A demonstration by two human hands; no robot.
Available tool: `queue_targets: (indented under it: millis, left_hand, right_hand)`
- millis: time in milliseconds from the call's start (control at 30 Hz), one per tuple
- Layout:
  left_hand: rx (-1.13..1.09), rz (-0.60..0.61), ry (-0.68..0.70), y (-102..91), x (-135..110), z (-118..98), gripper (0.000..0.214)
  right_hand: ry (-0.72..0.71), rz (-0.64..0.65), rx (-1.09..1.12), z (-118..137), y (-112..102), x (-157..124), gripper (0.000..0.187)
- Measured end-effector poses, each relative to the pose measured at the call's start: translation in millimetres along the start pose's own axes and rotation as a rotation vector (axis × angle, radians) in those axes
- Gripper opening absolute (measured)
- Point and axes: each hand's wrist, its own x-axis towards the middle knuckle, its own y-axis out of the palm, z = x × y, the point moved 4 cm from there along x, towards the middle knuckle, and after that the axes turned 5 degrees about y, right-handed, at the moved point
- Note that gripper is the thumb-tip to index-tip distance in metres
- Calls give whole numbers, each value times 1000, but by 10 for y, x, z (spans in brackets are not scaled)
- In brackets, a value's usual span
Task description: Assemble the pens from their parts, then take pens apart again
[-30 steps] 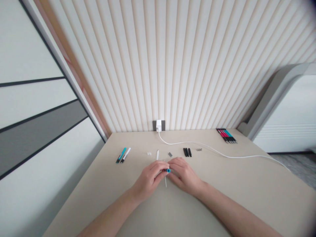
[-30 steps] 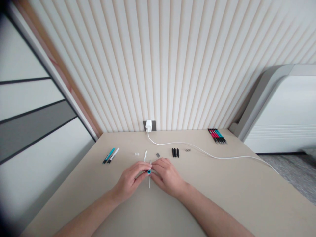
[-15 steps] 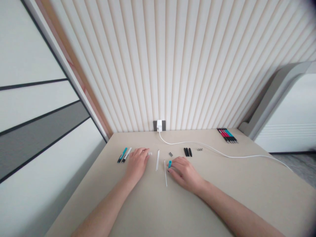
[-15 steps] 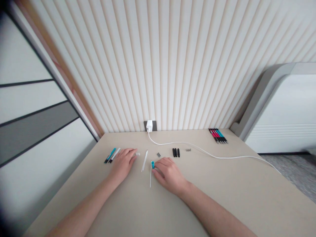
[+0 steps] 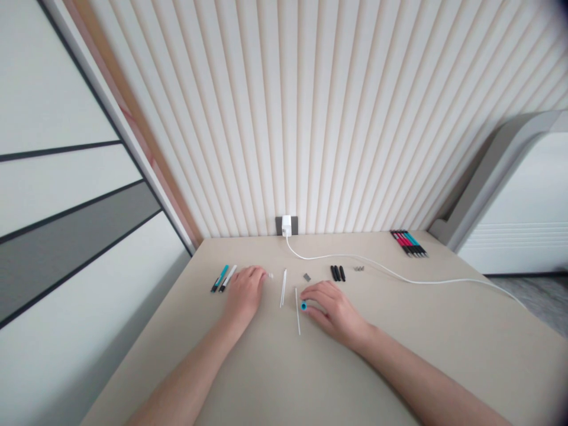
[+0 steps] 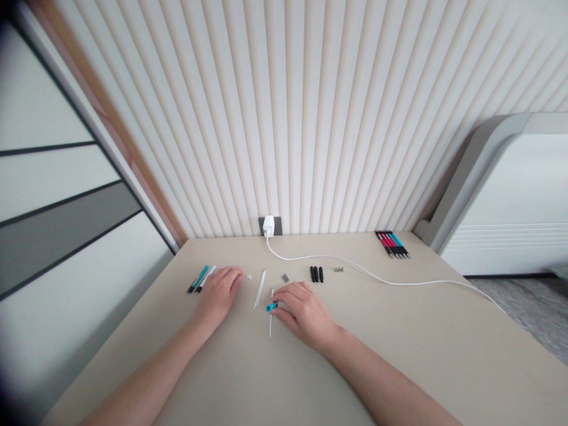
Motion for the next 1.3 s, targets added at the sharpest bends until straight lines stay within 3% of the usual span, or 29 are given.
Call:
queue_targets:
  millis: [167,300,467,967,1300]
  left_hand:
    - [-158,-155,93,-170,-29,-194,20]
    - [-226,-200,206,-241,-56,-375,16]
    - [-289,-153,272,-219,-79,-475,15]
    - [-392,-64,359,-134,-137,-530,41]
    - [-386,-16,393,-124,-144,-518,46]
  right_hand:
    - [21,46,28,-5,7,-14,15]
    - [117,101,-41,-51,48,-23,13]
    - [217,124,-69,-114,59,-20,12]
    - [219,125,-64,-137,71,-26,16]
    - [212,157,-76,-134,83,-21,16]
